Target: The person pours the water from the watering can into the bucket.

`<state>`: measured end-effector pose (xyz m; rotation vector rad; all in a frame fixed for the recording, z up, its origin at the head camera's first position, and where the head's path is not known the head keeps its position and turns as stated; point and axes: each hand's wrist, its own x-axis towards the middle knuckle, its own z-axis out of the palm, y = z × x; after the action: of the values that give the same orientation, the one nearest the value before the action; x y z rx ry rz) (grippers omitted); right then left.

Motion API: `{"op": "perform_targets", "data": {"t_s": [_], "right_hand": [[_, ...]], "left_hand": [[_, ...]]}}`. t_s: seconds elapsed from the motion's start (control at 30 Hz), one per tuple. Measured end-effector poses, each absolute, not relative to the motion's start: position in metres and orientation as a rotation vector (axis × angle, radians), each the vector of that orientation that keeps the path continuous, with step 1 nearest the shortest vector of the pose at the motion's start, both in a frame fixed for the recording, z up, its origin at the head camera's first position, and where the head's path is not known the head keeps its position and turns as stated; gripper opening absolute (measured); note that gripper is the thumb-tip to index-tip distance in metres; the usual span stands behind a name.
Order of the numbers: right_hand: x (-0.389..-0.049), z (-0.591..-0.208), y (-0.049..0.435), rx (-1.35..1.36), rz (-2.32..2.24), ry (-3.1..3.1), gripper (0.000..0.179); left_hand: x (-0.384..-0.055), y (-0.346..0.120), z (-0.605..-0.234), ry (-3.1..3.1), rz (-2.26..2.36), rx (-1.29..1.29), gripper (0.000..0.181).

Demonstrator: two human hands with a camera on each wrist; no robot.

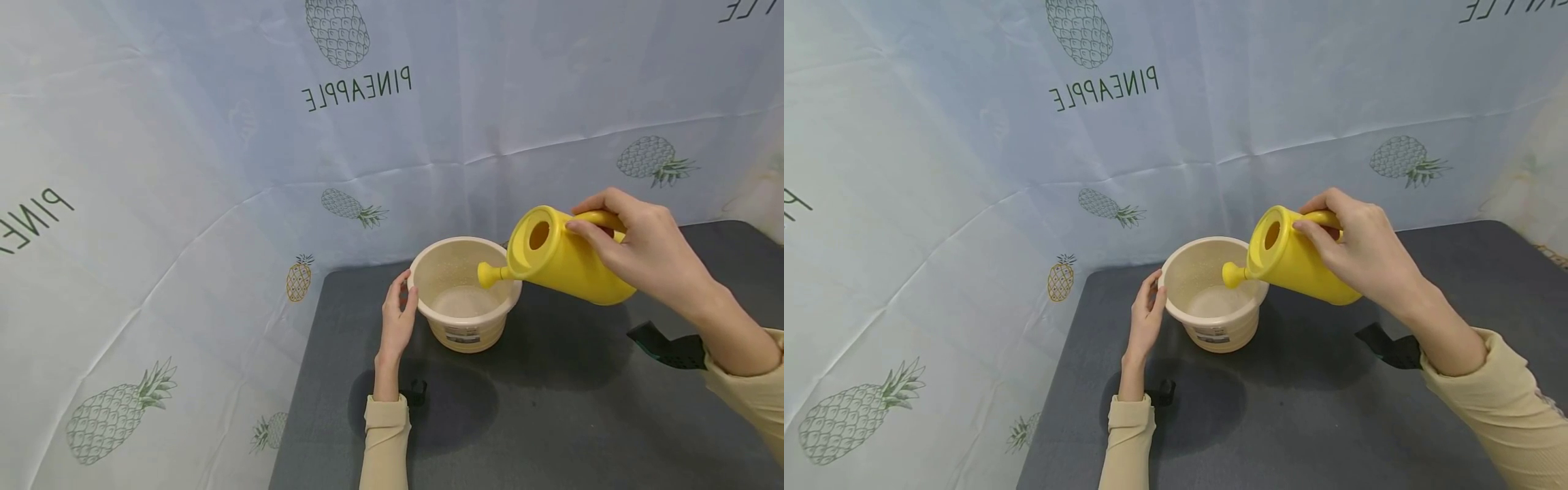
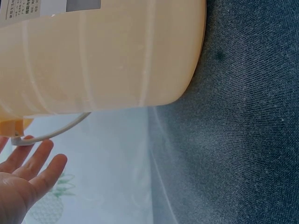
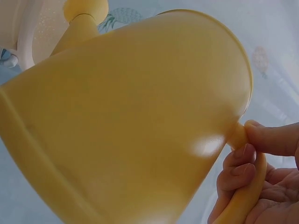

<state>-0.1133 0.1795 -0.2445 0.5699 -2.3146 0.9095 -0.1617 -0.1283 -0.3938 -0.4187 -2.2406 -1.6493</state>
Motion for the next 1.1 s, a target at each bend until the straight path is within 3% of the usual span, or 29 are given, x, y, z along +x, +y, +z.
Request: {"op": "perform_targets", "data": {"t_s": [1.1], "right_hand": [[-0.1132,-0.2446,0.1791,0.599,0.895,-2.321,0.022]], "left_hand": [[-0.1614,-0.1291,-0.396,-2.246,-1.655,-0.426,0.04]]}}
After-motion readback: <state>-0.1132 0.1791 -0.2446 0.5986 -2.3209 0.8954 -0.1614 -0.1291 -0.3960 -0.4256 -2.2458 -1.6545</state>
